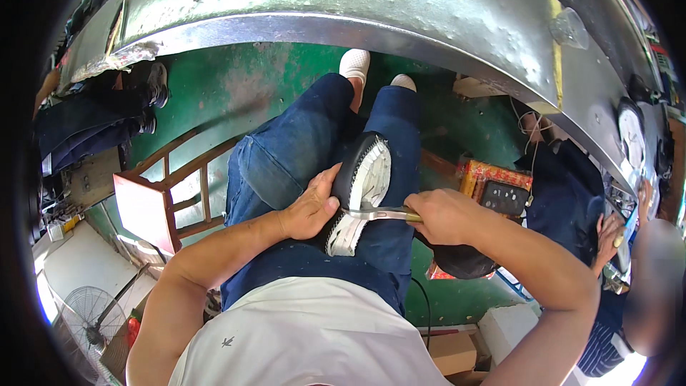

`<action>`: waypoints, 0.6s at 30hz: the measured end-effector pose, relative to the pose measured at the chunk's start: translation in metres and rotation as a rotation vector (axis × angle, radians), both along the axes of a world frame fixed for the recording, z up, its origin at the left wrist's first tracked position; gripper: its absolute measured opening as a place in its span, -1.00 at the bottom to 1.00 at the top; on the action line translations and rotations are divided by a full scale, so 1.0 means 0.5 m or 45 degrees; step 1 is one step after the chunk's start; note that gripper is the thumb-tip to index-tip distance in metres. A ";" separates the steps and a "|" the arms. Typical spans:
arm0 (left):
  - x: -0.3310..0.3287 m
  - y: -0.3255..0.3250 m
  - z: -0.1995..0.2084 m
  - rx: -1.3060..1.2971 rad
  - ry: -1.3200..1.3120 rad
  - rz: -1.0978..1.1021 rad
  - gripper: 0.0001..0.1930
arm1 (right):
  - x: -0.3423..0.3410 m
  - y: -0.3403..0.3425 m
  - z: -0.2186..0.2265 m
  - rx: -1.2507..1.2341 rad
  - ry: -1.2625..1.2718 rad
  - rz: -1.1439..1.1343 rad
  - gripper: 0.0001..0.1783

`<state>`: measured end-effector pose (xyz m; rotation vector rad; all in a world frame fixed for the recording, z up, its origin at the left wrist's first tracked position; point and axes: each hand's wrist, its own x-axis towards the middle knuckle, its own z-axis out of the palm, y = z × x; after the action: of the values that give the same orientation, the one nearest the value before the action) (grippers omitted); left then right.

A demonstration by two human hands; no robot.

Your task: The person shapes a shoe upper onto a shoe form using pincers.

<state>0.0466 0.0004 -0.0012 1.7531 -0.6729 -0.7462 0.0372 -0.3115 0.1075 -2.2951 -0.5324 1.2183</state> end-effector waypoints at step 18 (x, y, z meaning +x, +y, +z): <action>0.046 -0.078 0.087 0.315 0.234 -0.046 0.13 | -0.190 -0.009 -0.038 0.309 -0.306 -0.637 -0.39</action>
<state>0.0694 -0.0386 0.0421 1.8698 -0.5050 -1.0375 -0.0575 -0.3158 0.0883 -2.1901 -0.1533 0.6094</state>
